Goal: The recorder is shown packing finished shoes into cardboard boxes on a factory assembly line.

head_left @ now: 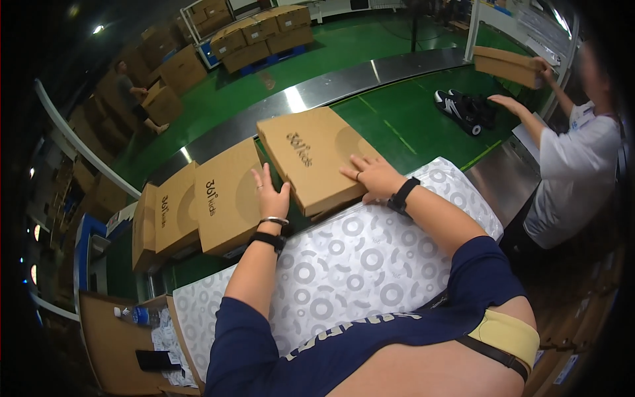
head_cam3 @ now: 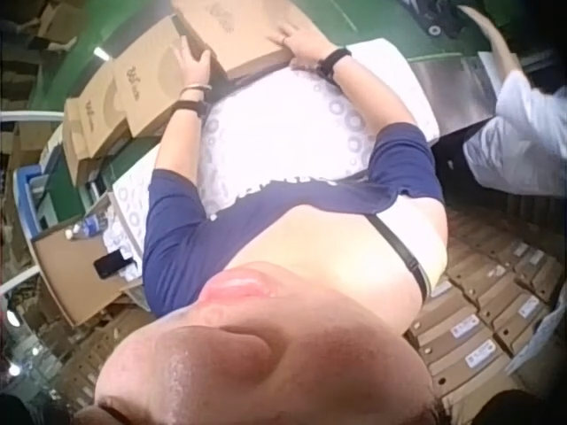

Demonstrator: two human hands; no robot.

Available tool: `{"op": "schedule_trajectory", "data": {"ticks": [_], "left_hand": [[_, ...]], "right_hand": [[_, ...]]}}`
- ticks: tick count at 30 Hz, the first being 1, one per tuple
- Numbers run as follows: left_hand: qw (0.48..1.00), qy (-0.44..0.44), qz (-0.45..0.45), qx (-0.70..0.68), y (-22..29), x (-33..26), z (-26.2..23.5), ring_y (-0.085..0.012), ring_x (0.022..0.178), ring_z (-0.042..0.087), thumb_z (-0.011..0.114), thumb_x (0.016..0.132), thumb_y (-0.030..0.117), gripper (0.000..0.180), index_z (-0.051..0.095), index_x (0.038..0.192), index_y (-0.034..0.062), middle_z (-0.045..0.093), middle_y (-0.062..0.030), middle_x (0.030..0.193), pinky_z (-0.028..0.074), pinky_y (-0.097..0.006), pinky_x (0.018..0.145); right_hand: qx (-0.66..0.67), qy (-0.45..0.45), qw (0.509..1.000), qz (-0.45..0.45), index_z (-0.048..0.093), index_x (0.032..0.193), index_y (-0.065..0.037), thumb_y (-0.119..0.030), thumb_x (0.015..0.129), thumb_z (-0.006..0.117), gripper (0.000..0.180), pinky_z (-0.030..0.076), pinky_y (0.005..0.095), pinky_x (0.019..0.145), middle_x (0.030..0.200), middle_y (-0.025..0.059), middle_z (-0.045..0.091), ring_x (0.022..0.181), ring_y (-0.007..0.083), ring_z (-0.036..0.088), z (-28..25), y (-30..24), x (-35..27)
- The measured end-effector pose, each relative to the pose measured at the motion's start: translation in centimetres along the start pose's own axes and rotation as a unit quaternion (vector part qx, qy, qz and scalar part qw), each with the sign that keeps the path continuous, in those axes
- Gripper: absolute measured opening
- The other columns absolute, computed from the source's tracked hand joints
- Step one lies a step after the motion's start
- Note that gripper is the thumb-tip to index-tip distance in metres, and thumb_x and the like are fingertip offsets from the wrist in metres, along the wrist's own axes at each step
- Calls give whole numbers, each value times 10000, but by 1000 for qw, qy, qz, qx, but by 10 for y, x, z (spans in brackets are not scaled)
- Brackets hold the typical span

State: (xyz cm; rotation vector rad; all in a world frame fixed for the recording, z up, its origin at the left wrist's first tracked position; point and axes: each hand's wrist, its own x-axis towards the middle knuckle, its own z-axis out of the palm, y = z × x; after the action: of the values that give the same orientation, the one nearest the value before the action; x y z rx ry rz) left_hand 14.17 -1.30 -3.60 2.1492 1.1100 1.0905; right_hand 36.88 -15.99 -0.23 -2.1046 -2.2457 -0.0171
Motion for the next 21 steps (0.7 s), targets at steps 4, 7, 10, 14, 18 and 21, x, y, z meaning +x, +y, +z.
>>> {"op": "schedule_trajectory", "data": {"ticks": [4,7,10,14,18,21], "left_hand": [[954,-186,88,220,17,-6,-8,-343,1262,271,637,714,416,705,389,1278,72,261,-203,1379,239,-443,1016],[857,-311,114,395,32,-10,-1,-312,1262,289,675,630,499,831,377,1281,76,297,-171,1369,291,-407,989],[882,-267,97,377,32,9,15,-328,1201,352,639,682,479,705,435,1216,65,358,-149,1328,330,-403,947],[907,-358,103,196,-56,49,-22,-355,1058,440,550,762,478,508,563,1079,82,499,-178,1161,364,-412,890],[928,-88,-5,362,-79,63,-84,-316,961,551,604,735,379,413,610,1022,81,603,-154,998,433,-402,812],[887,19,-200,416,-97,57,-163,-324,930,582,640,711,367,421,623,994,56,596,-168,1030,474,-409,768]], "right_hand": [[-34,-35,999,-2,326,1331,-272,-283,664,709,769,358,404,923,1340,163,336,1122,381,415,21,-2,20],[-38,9,999,27,461,1239,-244,-254,701,659,573,385,416,869,1205,126,468,1043,320,467,26,-5,23],[-40,88,993,73,589,1015,-155,-211,688,629,334,423,407,754,933,101,575,883,283,539,33,5,24],[84,276,958,-5,571,794,-64,-159,623,629,203,437,390,632,680,99,549,694,289,548,6,-52,5],[80,96,990,69,491,1185,-84,-248,729,627,503,333,405,908,1169,170,485,1071,305,457,-4,-65,-119],[76,4,978,193,454,1213,-60,-333,706,651,609,310,418,932,1187,215,451,1113,322,424,-4,-80,-198]]}}
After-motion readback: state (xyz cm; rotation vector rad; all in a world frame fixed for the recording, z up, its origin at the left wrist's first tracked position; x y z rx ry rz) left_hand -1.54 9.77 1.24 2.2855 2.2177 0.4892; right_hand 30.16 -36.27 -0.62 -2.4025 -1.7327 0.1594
